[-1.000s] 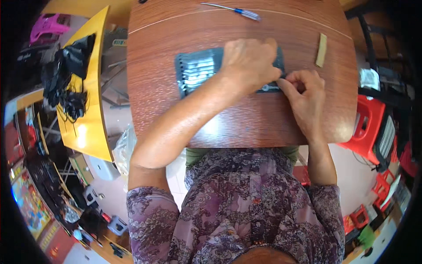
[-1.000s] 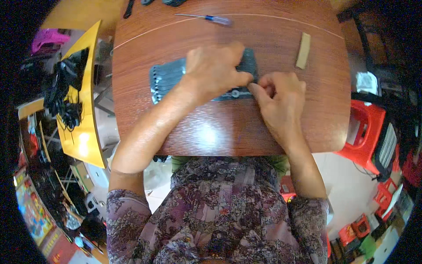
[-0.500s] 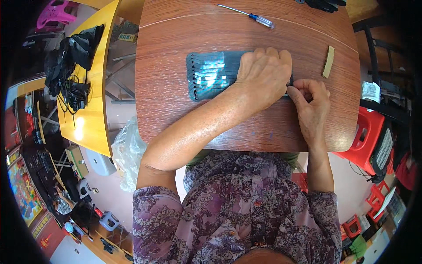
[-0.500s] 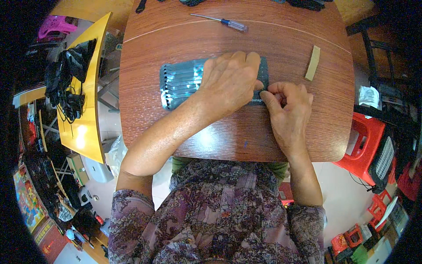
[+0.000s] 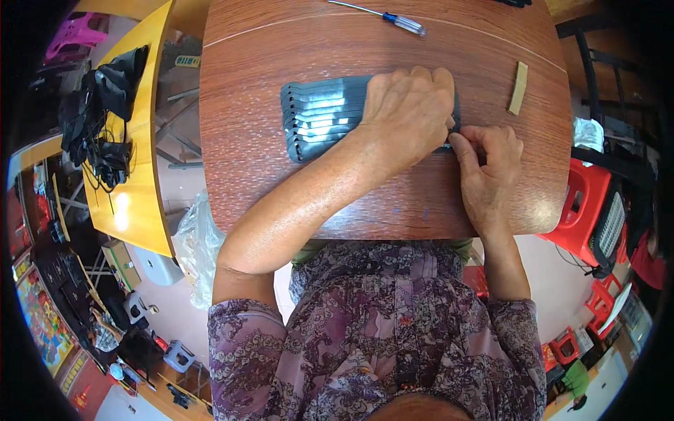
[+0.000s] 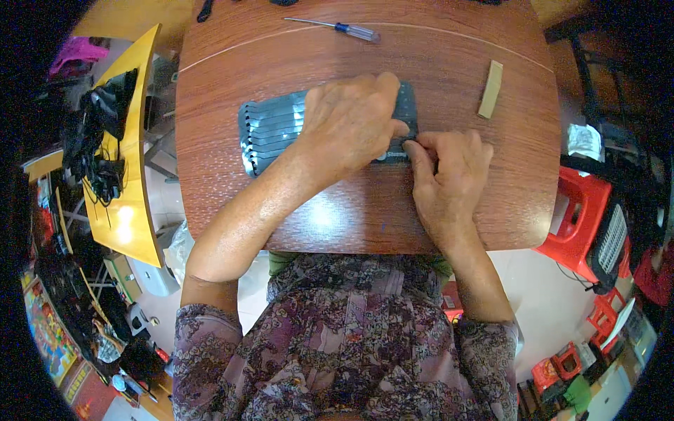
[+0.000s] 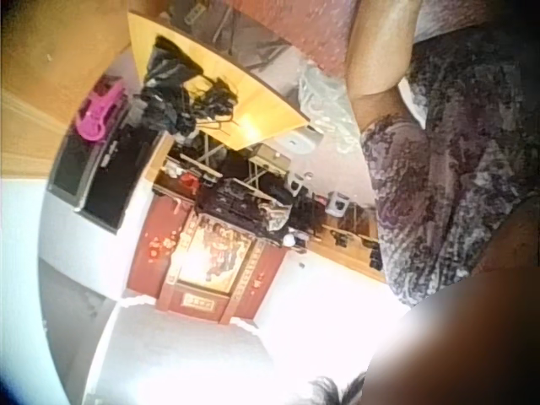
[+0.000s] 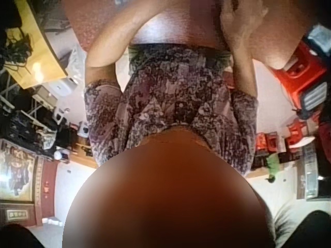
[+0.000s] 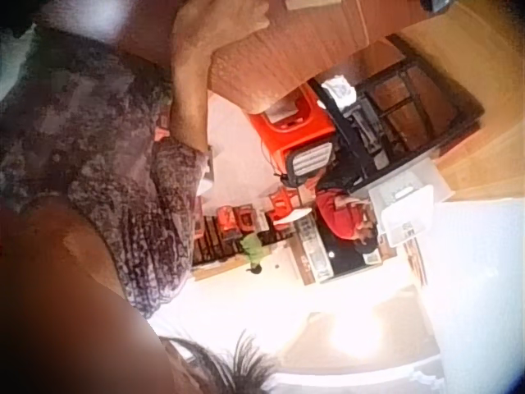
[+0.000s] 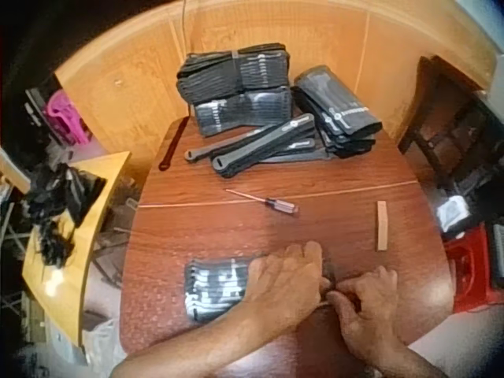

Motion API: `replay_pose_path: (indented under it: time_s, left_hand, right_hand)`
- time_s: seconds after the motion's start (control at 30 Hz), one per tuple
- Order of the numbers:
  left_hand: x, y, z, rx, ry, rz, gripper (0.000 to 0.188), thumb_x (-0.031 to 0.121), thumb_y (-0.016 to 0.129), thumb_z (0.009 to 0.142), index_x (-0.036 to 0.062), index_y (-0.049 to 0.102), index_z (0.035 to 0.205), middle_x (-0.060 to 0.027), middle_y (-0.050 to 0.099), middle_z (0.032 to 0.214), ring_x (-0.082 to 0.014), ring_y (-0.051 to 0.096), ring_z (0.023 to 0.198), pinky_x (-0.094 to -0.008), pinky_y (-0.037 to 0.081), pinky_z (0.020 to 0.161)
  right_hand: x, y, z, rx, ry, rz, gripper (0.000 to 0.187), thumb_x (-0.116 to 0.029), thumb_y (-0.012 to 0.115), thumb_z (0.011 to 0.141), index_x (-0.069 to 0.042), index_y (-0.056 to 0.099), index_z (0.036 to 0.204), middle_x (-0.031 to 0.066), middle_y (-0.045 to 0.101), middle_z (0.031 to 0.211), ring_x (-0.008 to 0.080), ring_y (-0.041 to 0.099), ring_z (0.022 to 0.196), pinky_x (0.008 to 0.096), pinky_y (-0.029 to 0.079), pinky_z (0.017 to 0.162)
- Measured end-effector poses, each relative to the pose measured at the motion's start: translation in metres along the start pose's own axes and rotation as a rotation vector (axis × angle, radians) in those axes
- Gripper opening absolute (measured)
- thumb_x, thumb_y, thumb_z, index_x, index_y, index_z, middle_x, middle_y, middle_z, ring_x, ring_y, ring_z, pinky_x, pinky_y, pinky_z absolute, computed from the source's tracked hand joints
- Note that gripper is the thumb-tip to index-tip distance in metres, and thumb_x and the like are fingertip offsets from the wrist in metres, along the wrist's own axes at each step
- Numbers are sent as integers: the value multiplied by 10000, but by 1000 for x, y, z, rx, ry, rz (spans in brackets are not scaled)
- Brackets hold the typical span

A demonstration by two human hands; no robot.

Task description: The person is inspecting, aligning, and stacking manufactured black textile straps at a workbench.

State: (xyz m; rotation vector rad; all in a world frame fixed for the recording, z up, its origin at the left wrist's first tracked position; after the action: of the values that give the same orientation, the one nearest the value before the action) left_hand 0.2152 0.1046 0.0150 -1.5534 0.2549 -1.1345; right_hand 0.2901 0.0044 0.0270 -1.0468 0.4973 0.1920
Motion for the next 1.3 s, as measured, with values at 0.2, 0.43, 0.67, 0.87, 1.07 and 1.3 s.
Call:
replay_pose_path:
  time_s: [0.2, 0.43, 0.67, 0.87, 1.07, 1.3]
  left_hand:
    - [-10, 3, 7, -99, -89, 87, 321, 331, 718, 720, 64, 572, 823, -166, 650, 772, -378, 630, 774, -485, 467, 657]
    - [-13, -3, 29, -199, 90, 79, 286, 276, 643, 786, -5, 601, 818, -206, 654, 760, -344, 654, 708, -446, 500, 637]
    - [-38, -29, 23, -569, -185, -334, 219, 235, 530, 900, 54, 627, 827, -3, 586, 659, -88, 555, 567, -215, 416, 472]
    - [-99, -90, -46, -162, -286, -395, 138, 29, 533, 821, -5, 658, 868, -31, 574, 651, -91, 511, 579, -239, 430, 526]
    - [-124, -81, -92, -120, -454, -532, 214, -60, 507, 806, 17, 684, 900, -33, 589, 672, -74, 516, 600, -235, 424, 537]
    - [-122, -79, -95, -168, -498, -383, 217, -66, 516, 800, 38, 694, 867, -43, 606, 680, -108, 543, 624, -255, 436, 576]
  right_hand:
    - [15, 7, 1, -16, 100, 84, 154, -105, 747, 680, -93, 609, 749, 40, 588, 682, 250, 529, 714, 389, 346, 667]
    - [18, 9, 7, -119, 164, 151, 140, -138, 750, 672, -107, 616, 703, 29, 595, 666, 245, 539, 711, 395, 355, 674]
    - [20, 10, 5, -85, 128, 159, 140, -138, 753, 677, -104, 622, 711, 20, 608, 674, 238, 543, 695, 391, 353, 672]
    - [14, 8, 7, -95, 106, 160, 137, -130, 754, 680, -106, 627, 728, 14, 601, 670, 226, 542, 700, 382, 350, 684]
    - [15, 9, 7, -104, 105, 139, 128, -118, 742, 693, -109, 621, 735, 7, 586, 669, 211, 533, 701, 368, 345, 691]
    - [15, 9, 6, -108, 141, 145, 137, -127, 745, 688, -112, 616, 732, 7, 585, 675, 208, 529, 697, 372, 345, 681]
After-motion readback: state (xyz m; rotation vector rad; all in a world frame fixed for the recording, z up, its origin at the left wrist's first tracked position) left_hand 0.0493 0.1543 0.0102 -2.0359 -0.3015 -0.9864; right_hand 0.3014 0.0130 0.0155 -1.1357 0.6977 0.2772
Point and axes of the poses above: each hand's wrist, its own z-axis towards the middle knuckle, its own y-axis out of the palm, x = y × z, the point moved 8 cm from there along z, towards the middle knuckle
